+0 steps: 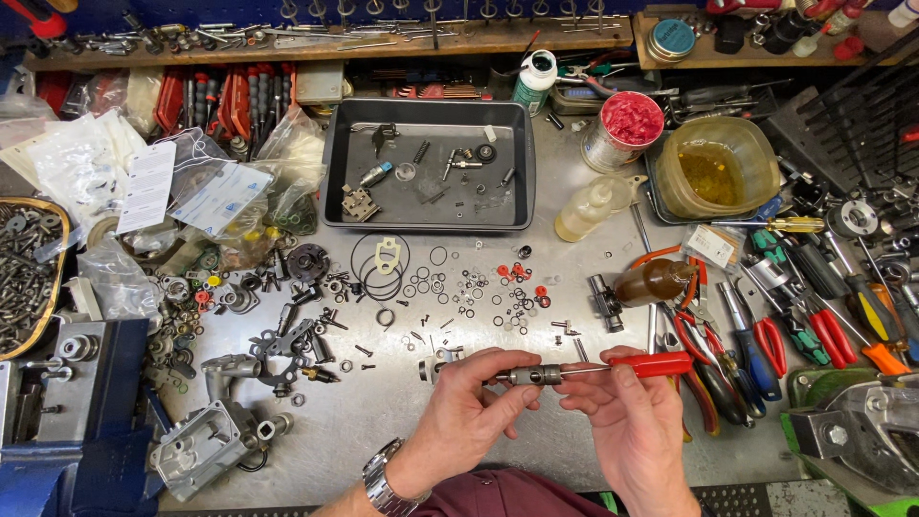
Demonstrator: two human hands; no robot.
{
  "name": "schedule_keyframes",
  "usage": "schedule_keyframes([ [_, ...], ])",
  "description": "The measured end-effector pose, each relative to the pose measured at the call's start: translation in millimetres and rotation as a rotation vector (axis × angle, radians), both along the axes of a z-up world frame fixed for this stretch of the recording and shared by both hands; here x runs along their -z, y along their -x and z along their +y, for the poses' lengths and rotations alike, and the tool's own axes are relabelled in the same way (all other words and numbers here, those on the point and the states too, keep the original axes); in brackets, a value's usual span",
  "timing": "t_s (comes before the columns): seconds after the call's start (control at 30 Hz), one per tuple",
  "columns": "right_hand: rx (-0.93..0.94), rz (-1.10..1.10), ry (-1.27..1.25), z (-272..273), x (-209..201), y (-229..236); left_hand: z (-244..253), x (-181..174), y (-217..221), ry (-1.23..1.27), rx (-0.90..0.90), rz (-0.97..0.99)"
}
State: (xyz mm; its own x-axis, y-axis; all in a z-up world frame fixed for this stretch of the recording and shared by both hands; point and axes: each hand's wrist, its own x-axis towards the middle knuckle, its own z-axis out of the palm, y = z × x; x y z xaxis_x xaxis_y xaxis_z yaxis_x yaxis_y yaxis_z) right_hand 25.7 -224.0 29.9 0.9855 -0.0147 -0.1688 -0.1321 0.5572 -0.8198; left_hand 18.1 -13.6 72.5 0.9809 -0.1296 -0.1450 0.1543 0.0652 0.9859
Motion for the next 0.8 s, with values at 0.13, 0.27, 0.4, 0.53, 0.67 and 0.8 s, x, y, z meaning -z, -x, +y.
schedule_keyframes([
  [0.13, 0.01, -0.029, 0.049, -2.2, 1.1, 0.1, -2.3, 5.6, 0.8, 0.054, -0.013, 0.03],
  [0.27, 0.036, -0.029, 0.063, -2.7, -1.3, -2.1, -3.6, 6.6, 1.0, 0.093, -0.018, 0.022],
  [0.4, 0.04, -0.049, 0.107, -2.2, -1.3, -1.3, -4.1, 7.3, 0.9, 0.093, -0.019, 0.017],
  [0.53, 0.026, -0.093, 0.113, -2.9, -2.0, -0.5, -3.0, 3.5, 1.1, 0.048, -0.015, -0.02],
  [0.67, 0.031, -0.097, 0.104, -3.6, -0.9, 0.3, -4.1, 4.7, 1.3, 0.075, -0.016, -0.019],
  [0.8, 0.036, -0.103, 0.133, -1.3, -5.9, 1.0, -4.9, 8.4, 1.4, 0.12, -0.017, 0.014],
])
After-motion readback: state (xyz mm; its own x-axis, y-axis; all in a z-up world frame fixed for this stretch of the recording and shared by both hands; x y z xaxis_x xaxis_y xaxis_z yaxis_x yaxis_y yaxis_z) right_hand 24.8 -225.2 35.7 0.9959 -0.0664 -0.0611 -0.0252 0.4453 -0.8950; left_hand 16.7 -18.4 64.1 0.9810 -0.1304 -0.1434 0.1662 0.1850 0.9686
